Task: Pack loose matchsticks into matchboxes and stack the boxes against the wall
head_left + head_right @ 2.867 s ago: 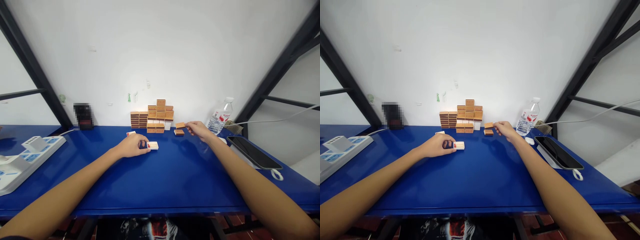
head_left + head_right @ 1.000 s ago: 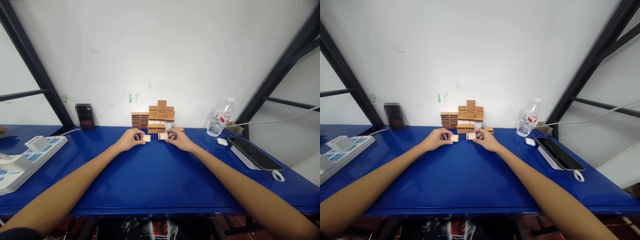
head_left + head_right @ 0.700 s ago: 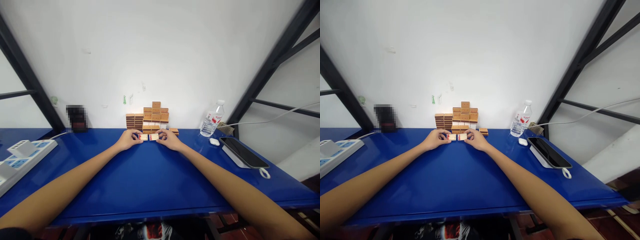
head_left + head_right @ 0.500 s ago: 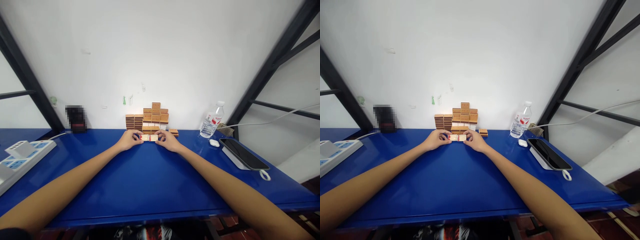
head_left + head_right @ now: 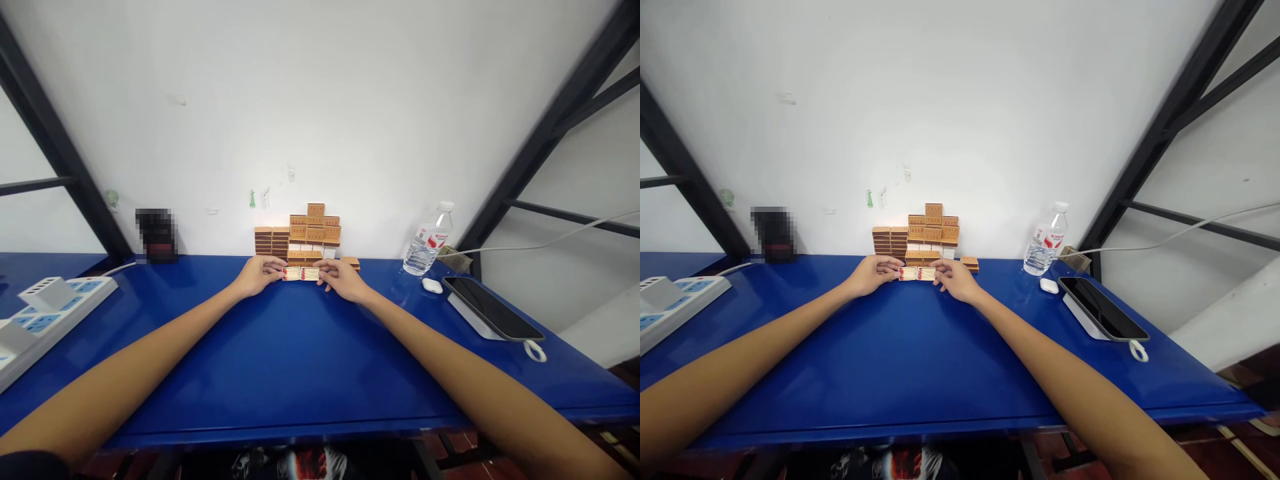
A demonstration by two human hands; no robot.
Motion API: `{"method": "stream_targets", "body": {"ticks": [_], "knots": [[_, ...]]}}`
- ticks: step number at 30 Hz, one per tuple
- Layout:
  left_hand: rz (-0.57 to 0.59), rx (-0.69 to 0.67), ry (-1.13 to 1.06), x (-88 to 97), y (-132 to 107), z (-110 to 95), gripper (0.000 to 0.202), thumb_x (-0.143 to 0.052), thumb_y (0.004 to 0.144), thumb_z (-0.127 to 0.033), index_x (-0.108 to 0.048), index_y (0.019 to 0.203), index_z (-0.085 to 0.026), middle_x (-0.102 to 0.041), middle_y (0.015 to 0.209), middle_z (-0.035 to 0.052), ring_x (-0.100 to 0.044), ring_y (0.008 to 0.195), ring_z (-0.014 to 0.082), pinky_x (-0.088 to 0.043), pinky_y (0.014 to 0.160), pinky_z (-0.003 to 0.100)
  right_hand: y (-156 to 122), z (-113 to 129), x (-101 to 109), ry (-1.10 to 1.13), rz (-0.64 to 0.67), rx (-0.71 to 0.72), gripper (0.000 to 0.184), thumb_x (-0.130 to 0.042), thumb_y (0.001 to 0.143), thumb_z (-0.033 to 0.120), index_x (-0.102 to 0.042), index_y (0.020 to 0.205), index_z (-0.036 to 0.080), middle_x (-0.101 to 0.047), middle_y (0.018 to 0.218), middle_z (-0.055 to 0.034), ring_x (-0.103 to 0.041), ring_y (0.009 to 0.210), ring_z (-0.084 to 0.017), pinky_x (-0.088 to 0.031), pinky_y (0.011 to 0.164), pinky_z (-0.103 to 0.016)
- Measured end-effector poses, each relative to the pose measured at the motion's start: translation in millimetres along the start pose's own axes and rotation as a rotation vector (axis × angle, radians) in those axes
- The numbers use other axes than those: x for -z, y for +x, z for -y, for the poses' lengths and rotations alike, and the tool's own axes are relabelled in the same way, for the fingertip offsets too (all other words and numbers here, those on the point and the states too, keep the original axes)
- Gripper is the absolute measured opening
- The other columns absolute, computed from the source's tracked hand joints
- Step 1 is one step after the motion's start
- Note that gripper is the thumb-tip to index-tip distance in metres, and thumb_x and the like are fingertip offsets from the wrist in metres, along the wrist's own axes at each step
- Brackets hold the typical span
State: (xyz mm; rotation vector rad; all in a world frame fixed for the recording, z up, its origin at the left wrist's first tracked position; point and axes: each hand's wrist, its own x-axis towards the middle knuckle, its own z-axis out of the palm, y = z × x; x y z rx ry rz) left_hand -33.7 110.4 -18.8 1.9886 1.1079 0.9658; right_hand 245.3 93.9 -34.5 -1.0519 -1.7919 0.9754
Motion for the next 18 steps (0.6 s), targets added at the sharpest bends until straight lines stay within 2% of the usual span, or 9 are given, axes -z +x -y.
{"method": "stream_targets", "body": {"ticks": [4,10,18], "knots": [[-0.018,0.011,-0.004,-0.8,0.6,0.0,0.036,-0.083,0.080,-0.022,-0.074,0.114,-0.013,-0.080,0.100,0.0109,-0.076,0.090,0.0220,-0.063,0.084,0.036,1.8,-1.7,1.1,-0.003,-0.018,0.005,0.020,-0.067,0.093,0.022,-0.070,0.113,0.018,-0.070,0.096,-0.0070,-0.073,0.074,-0.014,-0.058,0.052,-0.019],[-0.031,0.006,0.013,-0.9,-0.3,-3.1,0.029,-0.082,0.080,-0.023,-0.077,0.107,-0.013,-0.081,0.097,0.0091,-0.076,0.087,0.0213,-0.062,0.084,0.035,1.6,-2.5,1.8,-0.027,-0.041,0.020,0.025,-0.075,0.089,0.032,-0.072,0.110,0.018,-0.073,0.097,-0.0076,-0.071,0.072,-0.014,-0.056,0.048,-0.018],[-0.029,-0.014,0.040,0.5,-2.7,-10.4,0.021,-0.081,0.081,-0.020,-0.080,0.101,-0.015,-0.081,0.091,0.0073,-0.076,0.083,0.0202,-0.061,0.079,0.031,-0.5,-0.7,2.3,-0.086,-0.060,0.050,0.027,-0.076,0.086,0.035,-0.074,0.106,0.018,-0.074,0.097,-0.0089,-0.069,0.084,-0.019,-0.058,0.047,-0.021]]}}
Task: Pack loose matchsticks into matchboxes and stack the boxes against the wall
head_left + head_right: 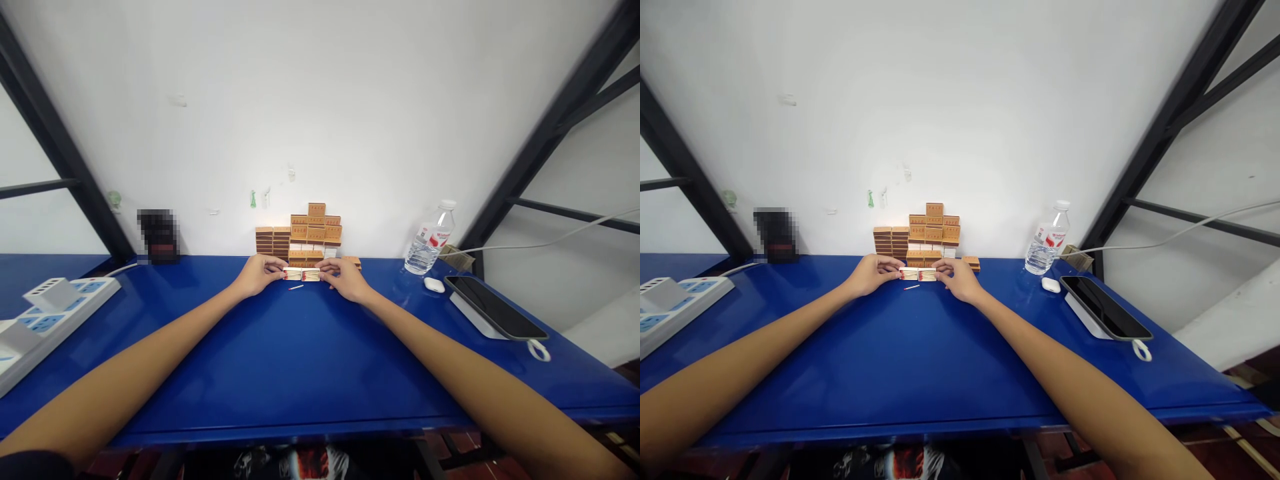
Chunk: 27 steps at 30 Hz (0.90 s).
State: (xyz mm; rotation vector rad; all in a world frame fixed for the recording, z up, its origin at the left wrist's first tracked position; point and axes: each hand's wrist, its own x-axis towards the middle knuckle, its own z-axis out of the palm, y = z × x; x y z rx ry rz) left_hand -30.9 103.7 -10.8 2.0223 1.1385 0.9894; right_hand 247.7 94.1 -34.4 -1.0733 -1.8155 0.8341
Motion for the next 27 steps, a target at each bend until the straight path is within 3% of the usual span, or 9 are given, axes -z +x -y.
{"method": "stream_targets", "body": {"ticks": [12,27], "knots": [[0.012,-0.044,0.066,4.7,-4.8,-12.2,0.018,-0.082,0.078,-0.020,-0.082,0.095,-0.016,-0.082,0.092,0.0078,-0.076,0.084,0.0209,-0.056,0.071,0.028,-3.4,4.1,-1.1,-0.140,-0.054,0.116,0.016,-0.066,0.088,0.020,-0.073,0.101,0.018,-0.078,0.101,-0.0083,-0.072,0.090,-0.020,-0.059,0.071,-0.030],[-0.030,-0.110,0.127,13.1,-7.5,-20.7,0.019,-0.081,0.078,-0.028,-0.083,0.095,-0.021,-0.081,0.090,0.0064,-0.071,0.081,0.0196,-0.051,0.067,0.028,-14.1,24.7,1.2,-0.272,-0.097,0.219,0.016,-0.065,0.091,0.024,-0.074,0.104,0.023,-0.079,0.099,-0.0063,-0.071,0.088,-0.023,-0.055,0.074,-0.034]]}}
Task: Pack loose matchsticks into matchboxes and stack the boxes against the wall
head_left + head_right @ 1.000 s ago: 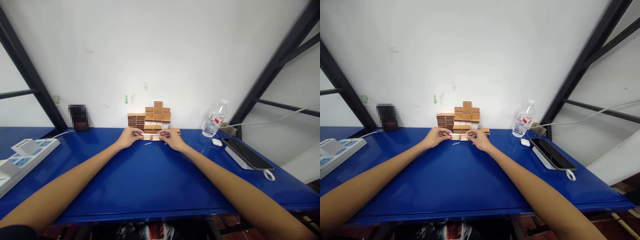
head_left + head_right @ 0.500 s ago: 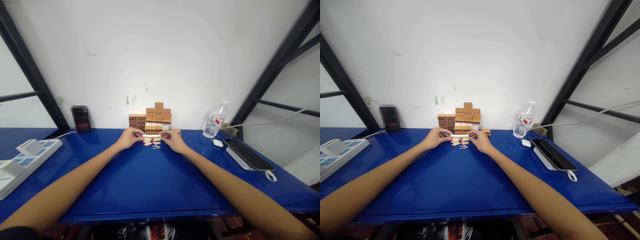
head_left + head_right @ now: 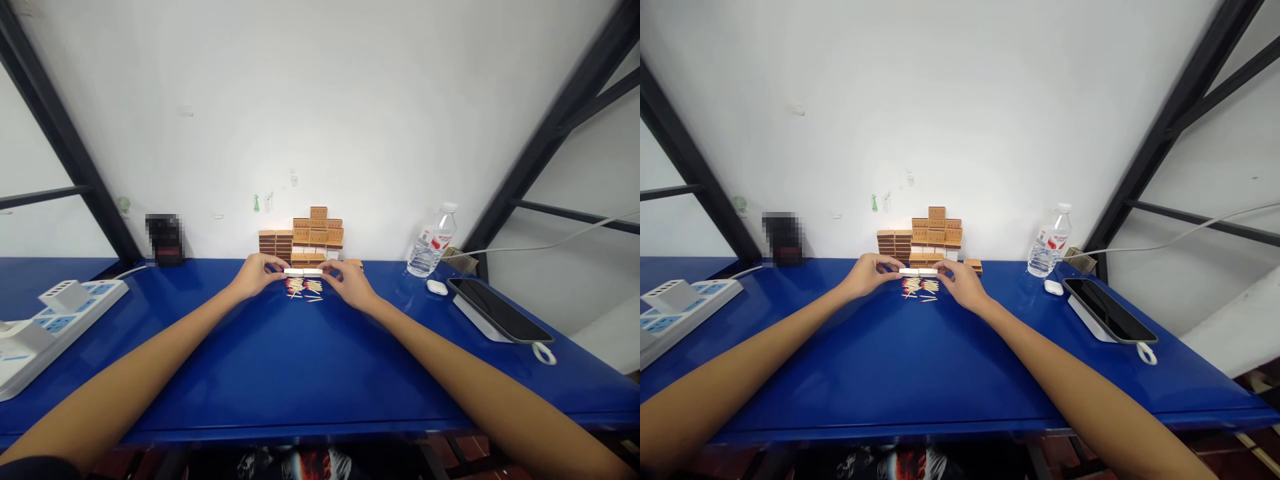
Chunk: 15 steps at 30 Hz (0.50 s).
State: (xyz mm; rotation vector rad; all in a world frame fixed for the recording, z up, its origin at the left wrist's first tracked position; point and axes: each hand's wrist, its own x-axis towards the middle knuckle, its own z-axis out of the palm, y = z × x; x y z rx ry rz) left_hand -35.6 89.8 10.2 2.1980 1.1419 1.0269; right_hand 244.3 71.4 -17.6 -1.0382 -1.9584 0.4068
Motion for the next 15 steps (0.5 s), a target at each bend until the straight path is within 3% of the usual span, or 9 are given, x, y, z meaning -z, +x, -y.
{"method": "stream_targets", "body": {"ticks": [4,7,10,15], "knots": [[-0.022,0.003,-0.004,0.2,-0.2,-0.8,0.020,-0.081,0.078,-0.028,-0.083,0.096,-0.021,-0.081,0.098,0.0075,-0.070,0.085,0.0206,-0.052,0.071,0.029,-0.2,3.4,1.2,0.017,-0.018,-0.014,0.016,-0.067,0.090,0.027,-0.074,0.104,0.023,-0.078,0.095,-0.0059,-0.070,0.082,-0.022,-0.057,0.076,-0.036],[-0.025,0.016,-0.031,0.7,0.3,-2.4,0.021,-0.080,0.078,-0.027,-0.082,0.098,-0.020,-0.080,0.103,0.0080,-0.070,0.091,0.0212,-0.052,0.074,0.029,0.1,5.9,0.5,0.071,-0.042,-0.041,0.017,-0.066,0.090,0.029,-0.073,0.105,0.022,-0.077,0.102,-0.0084,-0.071,0.092,-0.023,-0.058,0.076,-0.035],[0.010,0.053,-0.089,2.1,1.1,-3.7,0.024,-0.080,0.079,-0.028,-0.082,0.101,-0.019,-0.081,0.103,0.0084,-0.072,0.093,0.0213,-0.054,0.077,0.030,0.2,6.0,-0.8,0.155,-0.045,-0.089,0.022,-0.065,0.091,0.036,-0.071,0.105,0.020,-0.075,0.102,-0.0106,-0.071,0.093,-0.024,-0.060,0.069,-0.033],[0.071,0.155,-0.215,5.6,1.6,1.1,0.028,-0.082,0.079,-0.032,-0.082,0.104,-0.017,-0.082,0.098,0.0102,-0.074,0.087,0.0197,-0.058,0.080,0.031,1.1,0.6,2.7,0.291,-0.006,-0.184,0.037,-0.067,0.088,0.050,-0.070,0.104,0.017,-0.072,0.089,-0.0086,-0.069,0.079,-0.021,-0.059,0.054,-0.029]]}}
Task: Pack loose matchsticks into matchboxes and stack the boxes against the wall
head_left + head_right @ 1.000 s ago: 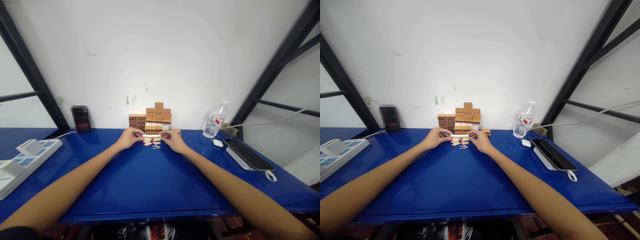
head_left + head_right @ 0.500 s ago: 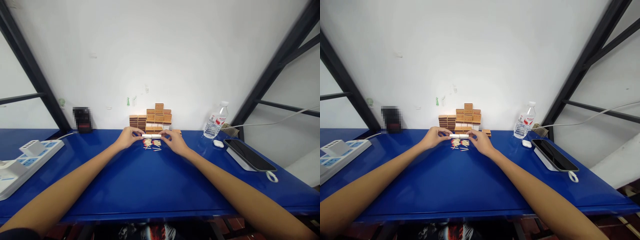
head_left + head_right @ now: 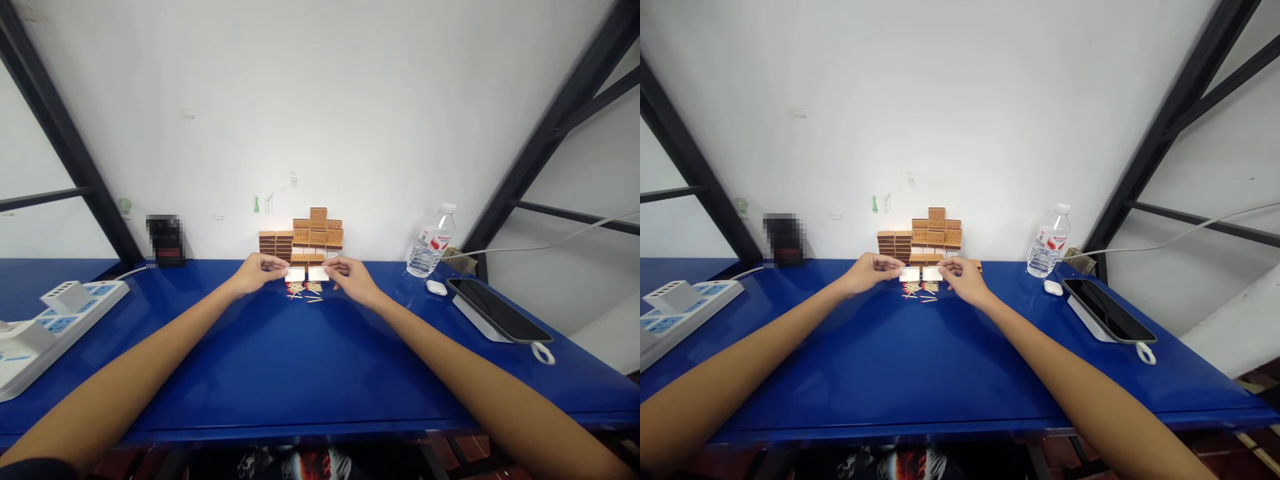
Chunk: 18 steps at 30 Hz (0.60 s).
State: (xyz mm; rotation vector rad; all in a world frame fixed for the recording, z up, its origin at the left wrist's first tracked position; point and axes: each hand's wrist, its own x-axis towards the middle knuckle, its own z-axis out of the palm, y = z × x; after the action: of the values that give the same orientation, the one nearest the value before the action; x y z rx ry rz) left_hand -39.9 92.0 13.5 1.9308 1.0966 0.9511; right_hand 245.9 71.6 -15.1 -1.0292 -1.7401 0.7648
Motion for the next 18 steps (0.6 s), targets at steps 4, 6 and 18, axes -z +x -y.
{"method": "stream_targets", "body": {"ticks": [4,6,18], "knots": [[-0.014,0.084,-0.076,11.0,1.6,7.9,0.034,-0.083,0.079,-0.038,-0.082,0.106,-0.018,-0.082,0.098,0.0118,-0.073,0.082,0.0194,-0.058,0.071,0.030,4.8,-2.1,17.1,0.016,0.018,-0.070,0.043,-0.070,0.086,0.057,-0.070,0.102,0.016,-0.072,0.081,-0.0067,-0.066,0.068,-0.016,-0.057,0.052,-0.025],[-0.028,0.119,-0.105,21.1,2.3,11.7,0.033,-0.085,0.077,-0.038,-0.083,0.103,-0.019,-0.082,0.097,0.0117,-0.073,0.083,0.0197,-0.058,0.070,0.029,8.8,-2.7,32.1,-0.014,0.033,-0.109,0.043,-0.070,0.087,0.057,-0.071,0.099,0.016,-0.071,0.076,-0.0060,-0.064,0.062,-0.015,-0.053,0.050,-0.024],[-0.079,0.231,-0.272,23.1,0.1,-3.4,0.029,-0.088,0.077,-0.034,-0.083,0.100,-0.016,-0.080,0.092,0.0123,-0.073,0.078,0.0172,-0.059,0.067,0.027,11.9,-8.8,162.8,-0.455,0.250,-0.458,0.025,-0.067,0.084,0.039,-0.076,0.087,0.016,-0.066,0.063,-0.0032,-0.060,0.059,-0.015,-0.041,0.050,-0.023]]}}
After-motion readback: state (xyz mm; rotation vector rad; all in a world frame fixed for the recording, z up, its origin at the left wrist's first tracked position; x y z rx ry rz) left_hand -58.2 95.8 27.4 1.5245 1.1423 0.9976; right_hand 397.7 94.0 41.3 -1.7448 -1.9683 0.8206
